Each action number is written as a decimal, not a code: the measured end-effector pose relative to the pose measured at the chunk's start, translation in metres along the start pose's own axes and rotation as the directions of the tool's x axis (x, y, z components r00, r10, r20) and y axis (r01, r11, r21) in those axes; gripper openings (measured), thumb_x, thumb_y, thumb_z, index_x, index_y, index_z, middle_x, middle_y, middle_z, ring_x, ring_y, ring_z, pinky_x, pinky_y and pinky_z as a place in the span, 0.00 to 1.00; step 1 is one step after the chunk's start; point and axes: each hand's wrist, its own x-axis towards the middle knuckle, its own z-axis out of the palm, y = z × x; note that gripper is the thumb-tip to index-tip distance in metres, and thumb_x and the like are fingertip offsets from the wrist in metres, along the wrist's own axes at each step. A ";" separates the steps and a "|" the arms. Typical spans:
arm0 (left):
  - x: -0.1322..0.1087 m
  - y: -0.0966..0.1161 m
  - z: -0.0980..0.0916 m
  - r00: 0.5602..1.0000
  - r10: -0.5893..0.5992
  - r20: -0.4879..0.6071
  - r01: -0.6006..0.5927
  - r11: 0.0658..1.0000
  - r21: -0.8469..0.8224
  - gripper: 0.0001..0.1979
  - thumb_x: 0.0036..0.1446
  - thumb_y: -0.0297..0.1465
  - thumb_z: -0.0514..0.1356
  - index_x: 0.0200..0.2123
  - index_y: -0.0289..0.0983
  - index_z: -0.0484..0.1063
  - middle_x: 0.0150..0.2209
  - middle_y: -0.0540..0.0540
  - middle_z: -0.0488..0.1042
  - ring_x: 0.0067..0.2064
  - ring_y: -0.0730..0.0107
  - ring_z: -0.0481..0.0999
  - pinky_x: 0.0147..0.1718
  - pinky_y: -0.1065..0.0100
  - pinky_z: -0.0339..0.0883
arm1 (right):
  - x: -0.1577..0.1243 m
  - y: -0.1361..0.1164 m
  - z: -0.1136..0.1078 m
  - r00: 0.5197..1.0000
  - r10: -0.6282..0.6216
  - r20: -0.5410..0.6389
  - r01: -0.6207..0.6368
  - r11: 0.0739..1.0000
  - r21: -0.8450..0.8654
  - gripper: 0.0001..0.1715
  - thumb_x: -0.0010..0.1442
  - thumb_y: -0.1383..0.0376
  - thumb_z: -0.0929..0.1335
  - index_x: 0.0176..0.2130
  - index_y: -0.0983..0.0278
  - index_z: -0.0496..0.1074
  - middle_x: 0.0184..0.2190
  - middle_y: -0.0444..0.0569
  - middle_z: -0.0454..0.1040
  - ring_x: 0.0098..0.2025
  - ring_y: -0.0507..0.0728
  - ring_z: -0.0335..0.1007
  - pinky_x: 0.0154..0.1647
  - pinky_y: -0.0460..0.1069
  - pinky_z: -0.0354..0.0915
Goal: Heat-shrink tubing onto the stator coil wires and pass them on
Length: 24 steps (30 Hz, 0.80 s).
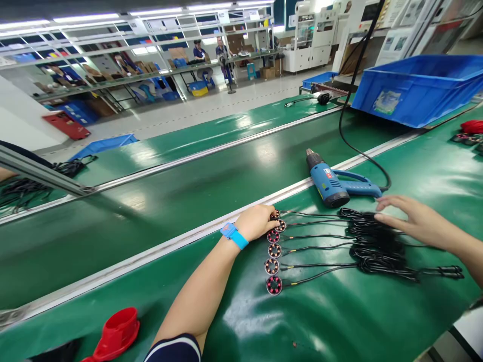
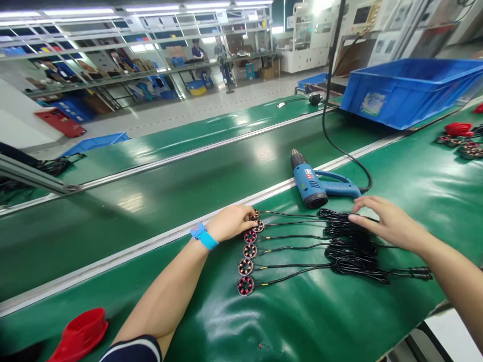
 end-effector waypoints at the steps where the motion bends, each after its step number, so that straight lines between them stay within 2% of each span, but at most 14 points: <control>1: 0.001 0.000 0.000 1.000 -0.002 -0.004 0.002 1.000 0.008 0.11 0.63 0.38 0.62 0.45 0.38 0.74 0.41 0.45 0.78 0.42 0.60 0.78 0.36 0.67 0.66 | 0.011 -0.004 -0.003 0.999 0.017 -0.035 -0.018 0.999 -0.031 0.26 0.62 0.40 0.63 0.45 0.56 0.70 0.51 0.48 0.69 0.52 0.62 0.65 0.43 0.54 0.64; 2: 0.001 0.000 0.000 1.000 -0.002 -0.006 0.002 1.000 0.017 0.11 0.63 0.38 0.62 0.44 0.38 0.74 0.41 0.45 0.78 0.42 0.60 0.78 0.37 0.66 0.66 | 0.023 -0.008 -0.004 0.998 0.027 -0.064 -0.031 0.997 -0.075 0.27 0.61 0.41 0.63 0.47 0.57 0.70 0.50 0.50 0.70 0.50 0.63 0.66 0.42 0.54 0.64; 4: 0.001 0.001 0.000 1.000 0.001 -0.009 -0.001 0.999 0.038 0.10 0.63 0.37 0.61 0.44 0.38 0.73 0.41 0.45 0.78 0.42 0.60 0.78 0.37 0.66 0.67 | 0.050 -0.012 -0.002 0.997 0.016 -0.079 -0.030 0.985 -0.172 0.29 0.59 0.45 0.62 0.51 0.61 0.68 0.50 0.54 0.69 0.50 0.66 0.65 0.46 0.57 0.63; 6: 0.000 0.003 -0.002 1.000 0.000 -0.012 0.001 0.998 0.063 0.11 0.61 0.35 0.62 0.45 0.38 0.73 0.40 0.45 0.79 0.42 0.59 0.78 0.36 0.66 0.67 | 0.076 -0.013 0.005 0.999 -0.004 -0.037 -0.005 0.974 -0.225 0.31 0.57 0.50 0.63 0.55 0.64 0.67 0.51 0.56 0.68 0.53 0.68 0.63 0.52 0.59 0.61; 9: -0.003 0.007 -0.006 1.000 -0.003 -0.012 0.004 0.995 0.099 0.10 0.60 0.34 0.62 0.44 0.37 0.74 0.40 0.44 0.79 0.42 0.57 0.79 0.36 0.64 0.69 | 0.104 -0.012 0.021 0.999 0.020 0.039 -0.010 0.975 -0.220 0.31 0.54 0.57 0.66 0.56 0.64 0.67 0.51 0.54 0.70 0.51 0.66 0.66 0.52 0.56 0.63; 13: -0.004 0.009 -0.004 1.000 0.001 -0.020 0.001 0.992 0.124 0.10 0.59 0.33 0.62 0.43 0.37 0.75 0.41 0.43 0.79 0.43 0.55 0.79 0.37 0.63 0.70 | 0.118 -0.009 0.032 0.993 0.097 0.073 -0.077 0.968 -0.237 0.27 0.52 0.63 0.69 0.52 0.64 0.69 0.46 0.53 0.72 0.46 0.63 0.69 0.48 0.52 0.65; 16: -0.003 0.009 -0.004 0.999 0.001 -0.044 0.004 0.992 0.128 0.12 0.60 0.34 0.62 0.46 0.38 0.74 0.44 0.42 0.78 0.45 0.54 0.79 0.40 0.62 0.71 | 0.120 -0.005 0.031 0.986 0.163 0.044 -0.146 0.953 -0.265 0.22 0.52 0.64 0.71 0.47 0.67 0.69 0.45 0.58 0.71 0.45 0.64 0.68 0.45 0.53 0.64; 18: -0.007 0.007 -0.011 0.998 0.000 -0.056 0.007 0.991 0.134 0.15 0.60 0.36 0.64 0.49 0.38 0.73 0.46 0.42 0.78 0.47 0.54 0.78 0.41 0.62 0.71 | 0.119 -0.003 0.028 0.978 0.204 0.032 -0.188 0.945 -0.269 0.19 0.53 0.63 0.73 0.43 0.67 0.70 0.42 0.58 0.72 0.43 0.64 0.68 0.43 0.53 0.63; 21: -0.027 0.005 -0.035 0.981 0.046 -0.189 -0.036 0.998 0.058 0.18 0.61 0.40 0.65 0.52 0.41 0.71 0.46 0.46 0.77 0.46 0.58 0.78 0.42 0.63 0.71 | 0.116 -0.002 0.025 0.968 0.245 0.045 -0.228 0.942 -0.245 0.19 0.54 0.63 0.74 0.46 0.64 0.71 0.39 0.51 0.73 0.39 0.61 0.68 0.39 0.51 0.62; 22: -0.038 0.004 -0.045 0.957 0.070 -0.281 -0.074 0.997 -0.003 0.18 0.61 0.41 0.64 0.52 0.42 0.71 0.45 0.48 0.77 0.44 0.61 0.78 0.41 0.65 0.70 | 0.114 -0.002 0.024 0.966 0.253 0.053 -0.234 0.943 -0.236 0.20 0.55 0.63 0.74 0.47 0.63 0.71 0.39 0.49 0.73 0.39 0.60 0.69 0.39 0.50 0.62; 24: -0.061 0.004 -0.062 0.882 0.089 -0.462 -0.158 0.981 -0.113 0.17 0.63 0.43 0.61 0.51 0.42 0.71 0.43 0.49 0.77 0.42 0.66 0.78 0.40 0.68 0.70 | 0.112 -0.004 0.025 0.964 0.255 0.069 -0.234 0.946 -0.227 0.22 0.55 0.63 0.74 0.50 0.61 0.71 0.39 0.46 0.73 0.38 0.58 0.69 0.38 0.49 0.62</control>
